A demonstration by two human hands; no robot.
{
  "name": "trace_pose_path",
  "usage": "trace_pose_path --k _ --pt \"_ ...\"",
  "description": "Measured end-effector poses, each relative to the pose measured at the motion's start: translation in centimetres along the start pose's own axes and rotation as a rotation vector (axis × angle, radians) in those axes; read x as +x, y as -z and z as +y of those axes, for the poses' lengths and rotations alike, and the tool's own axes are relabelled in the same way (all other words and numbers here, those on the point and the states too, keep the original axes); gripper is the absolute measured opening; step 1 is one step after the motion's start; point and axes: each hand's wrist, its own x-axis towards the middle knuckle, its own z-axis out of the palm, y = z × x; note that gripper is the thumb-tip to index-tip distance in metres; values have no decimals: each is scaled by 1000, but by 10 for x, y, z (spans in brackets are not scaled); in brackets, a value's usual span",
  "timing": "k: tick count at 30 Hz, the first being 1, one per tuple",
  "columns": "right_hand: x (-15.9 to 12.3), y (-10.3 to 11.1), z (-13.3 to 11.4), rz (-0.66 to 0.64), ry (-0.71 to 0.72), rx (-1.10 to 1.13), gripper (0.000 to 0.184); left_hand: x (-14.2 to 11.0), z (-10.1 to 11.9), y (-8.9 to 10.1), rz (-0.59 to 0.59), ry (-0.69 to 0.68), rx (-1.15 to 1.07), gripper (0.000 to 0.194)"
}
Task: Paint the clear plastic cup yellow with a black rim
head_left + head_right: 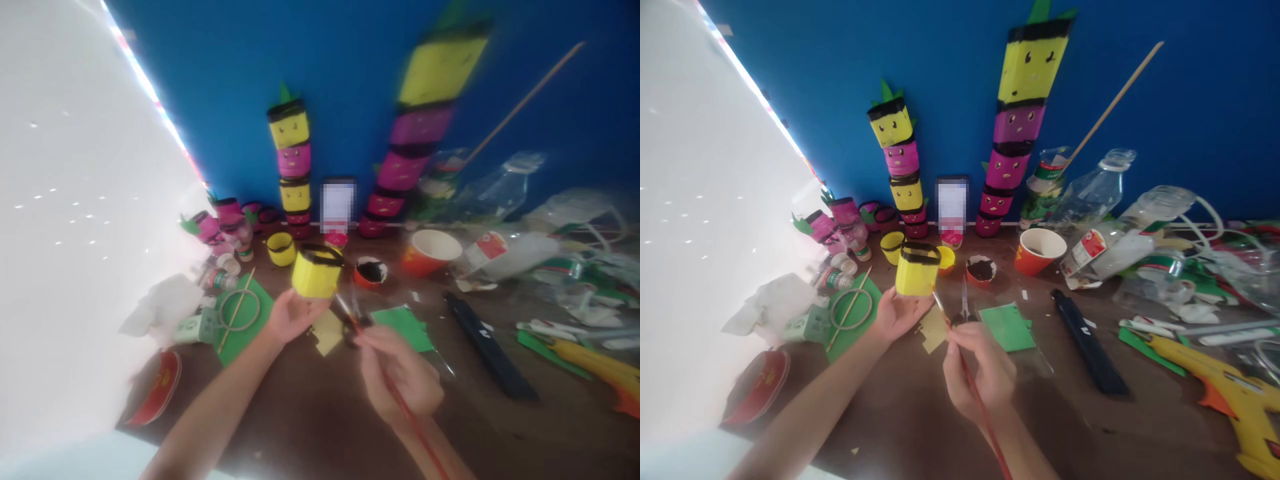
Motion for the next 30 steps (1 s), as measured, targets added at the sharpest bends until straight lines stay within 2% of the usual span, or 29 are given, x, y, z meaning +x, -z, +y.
trace_pose_path --k 4,10,17,22,25,30 --pt "-1 0 -3 30 -32 -11 23 -1 0 -4 -4 -14 -8 63" --pt "4 -4 2 18 45 -92 24 -1 1 -4 -6 10 -6 67" --pt "0 0 -6 -20 -21 -28 19 0 0 -1 7 -7 -20 63" --pt "3 -2 -1 8 61 -86 25 0 0 -1 -12 14 5 62" --pt "3 -4 2 9 57 -126 24 0 0 0 -14 15 17 58" --pt "-1 -2 -3 -21 15 -29 18 1 0 -2 15 -8 6 56"
